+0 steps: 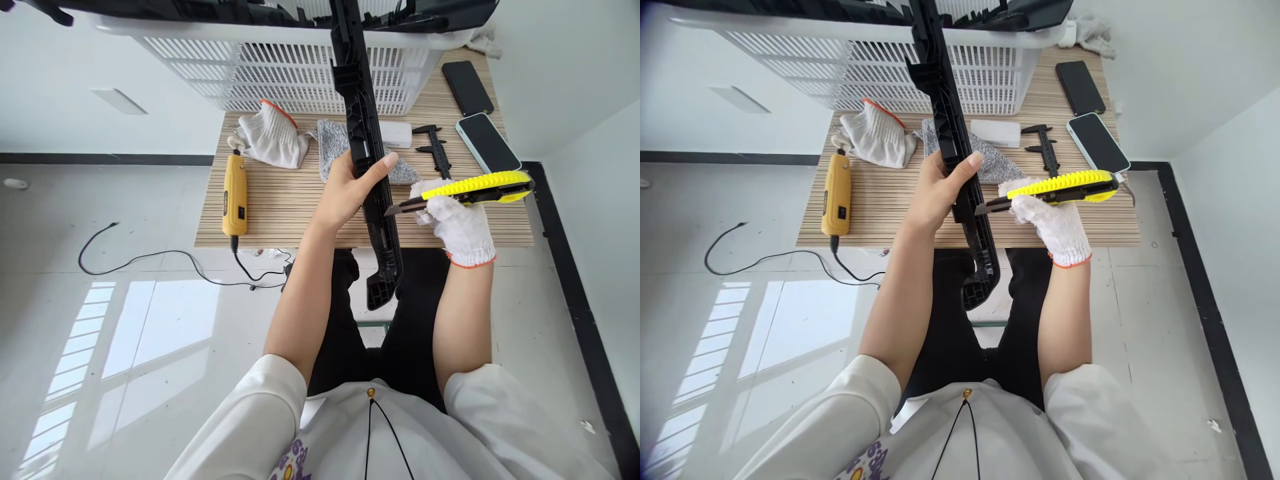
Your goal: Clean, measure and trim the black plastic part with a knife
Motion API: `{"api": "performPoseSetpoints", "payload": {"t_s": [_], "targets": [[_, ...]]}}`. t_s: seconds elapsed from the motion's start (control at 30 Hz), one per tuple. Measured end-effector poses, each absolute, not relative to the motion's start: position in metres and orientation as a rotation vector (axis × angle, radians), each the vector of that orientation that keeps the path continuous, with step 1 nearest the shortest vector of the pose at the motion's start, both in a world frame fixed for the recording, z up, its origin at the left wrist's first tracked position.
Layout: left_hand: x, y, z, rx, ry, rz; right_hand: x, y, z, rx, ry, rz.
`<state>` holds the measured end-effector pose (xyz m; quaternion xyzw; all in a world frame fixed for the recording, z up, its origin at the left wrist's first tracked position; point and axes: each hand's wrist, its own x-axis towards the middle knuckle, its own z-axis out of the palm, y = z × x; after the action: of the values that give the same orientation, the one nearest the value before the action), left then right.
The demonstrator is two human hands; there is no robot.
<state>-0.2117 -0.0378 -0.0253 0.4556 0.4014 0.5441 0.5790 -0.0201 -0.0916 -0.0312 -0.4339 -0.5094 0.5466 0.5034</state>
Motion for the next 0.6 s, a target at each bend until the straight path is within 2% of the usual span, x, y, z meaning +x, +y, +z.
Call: {"api": "performPoseSetpoints", "payload": {"t_s": [0.33,0.43,0.6], "targets": [[-0.2099,-0.0354,-0.0292,1.133,0.941,1.269,-0.0216,-0.0939,-0.0282,-1.118,-1.321,1.339],[-0.2102,-0.0357,-0.028,1.139,0.93,1.257,-0.0223,-0.095,-0.0251,-1.161,-1.235,1.234],[-0.2104,-0.0368,-0.0258,1.135,0.945,1.274,-0.023,-0.0934,-0.0217,-1.147,-1.299,1.318]]}}
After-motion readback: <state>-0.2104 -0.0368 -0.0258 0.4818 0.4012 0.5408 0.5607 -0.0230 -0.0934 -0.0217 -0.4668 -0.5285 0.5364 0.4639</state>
